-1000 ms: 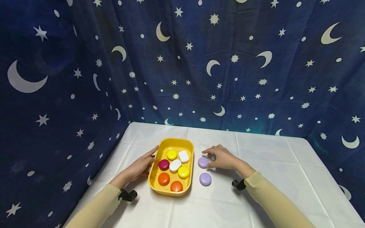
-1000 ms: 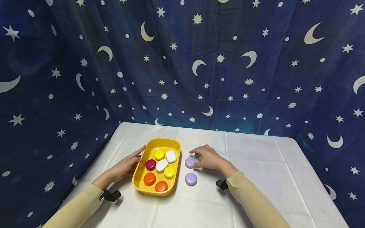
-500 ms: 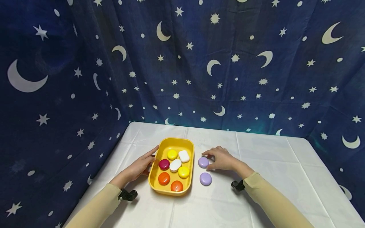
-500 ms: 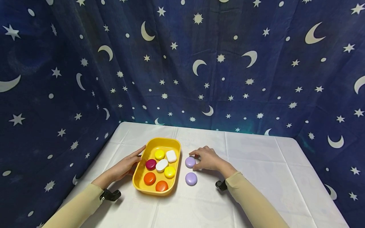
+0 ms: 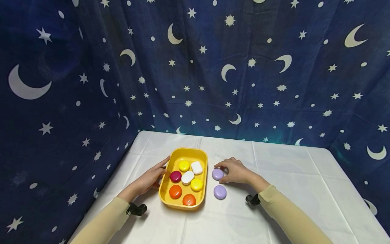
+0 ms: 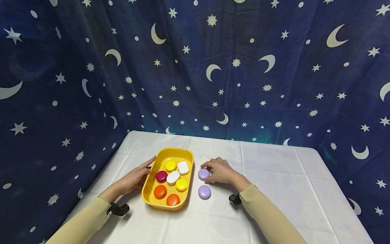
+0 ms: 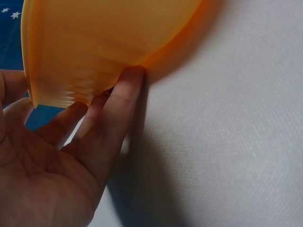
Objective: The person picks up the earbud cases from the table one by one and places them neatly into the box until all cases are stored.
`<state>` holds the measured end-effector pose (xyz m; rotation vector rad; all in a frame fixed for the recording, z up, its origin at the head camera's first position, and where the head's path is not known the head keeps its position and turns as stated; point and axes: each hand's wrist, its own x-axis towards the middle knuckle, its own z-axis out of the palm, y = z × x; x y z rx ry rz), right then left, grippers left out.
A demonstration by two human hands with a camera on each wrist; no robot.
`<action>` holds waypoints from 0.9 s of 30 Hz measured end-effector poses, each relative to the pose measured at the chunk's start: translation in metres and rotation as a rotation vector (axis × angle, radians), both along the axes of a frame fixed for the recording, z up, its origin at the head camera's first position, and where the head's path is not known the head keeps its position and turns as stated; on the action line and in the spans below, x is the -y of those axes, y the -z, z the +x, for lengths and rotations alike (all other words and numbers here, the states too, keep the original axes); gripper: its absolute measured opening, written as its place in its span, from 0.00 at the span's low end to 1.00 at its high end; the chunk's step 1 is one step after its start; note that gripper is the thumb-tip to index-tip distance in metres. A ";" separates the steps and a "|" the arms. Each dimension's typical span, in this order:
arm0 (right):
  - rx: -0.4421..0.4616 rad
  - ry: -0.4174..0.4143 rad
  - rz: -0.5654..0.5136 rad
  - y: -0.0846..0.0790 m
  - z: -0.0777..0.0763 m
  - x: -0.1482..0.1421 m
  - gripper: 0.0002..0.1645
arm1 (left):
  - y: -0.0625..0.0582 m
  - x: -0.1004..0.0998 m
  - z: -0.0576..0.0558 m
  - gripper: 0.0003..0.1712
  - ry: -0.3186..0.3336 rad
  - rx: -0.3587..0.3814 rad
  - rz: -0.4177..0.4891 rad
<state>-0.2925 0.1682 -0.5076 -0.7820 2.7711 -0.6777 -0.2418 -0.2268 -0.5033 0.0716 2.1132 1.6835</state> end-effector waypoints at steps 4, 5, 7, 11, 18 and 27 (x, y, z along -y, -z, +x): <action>0.003 0.005 -0.008 0.000 0.000 0.000 0.36 | 0.001 0.000 0.000 0.36 0.001 0.000 -0.001; 0.006 0.008 -0.009 0.001 0.001 0.000 0.36 | 0.001 0.000 -0.001 0.36 0.000 0.000 -0.003; 0.010 0.012 -0.009 0.001 0.000 0.000 0.35 | 0.001 0.000 -0.001 0.36 -0.001 0.000 -0.007; 0.014 0.018 -0.007 0.002 0.001 0.000 0.34 | 0.001 0.000 -0.001 0.35 -0.002 -0.002 -0.004; 0.013 0.020 -0.017 0.000 0.002 0.001 0.32 | 0.000 0.000 -0.001 0.35 0.000 0.000 -0.001; 0.013 0.011 -0.029 -0.001 0.003 0.000 0.31 | 0.000 0.000 0.000 0.36 -0.004 0.000 -0.005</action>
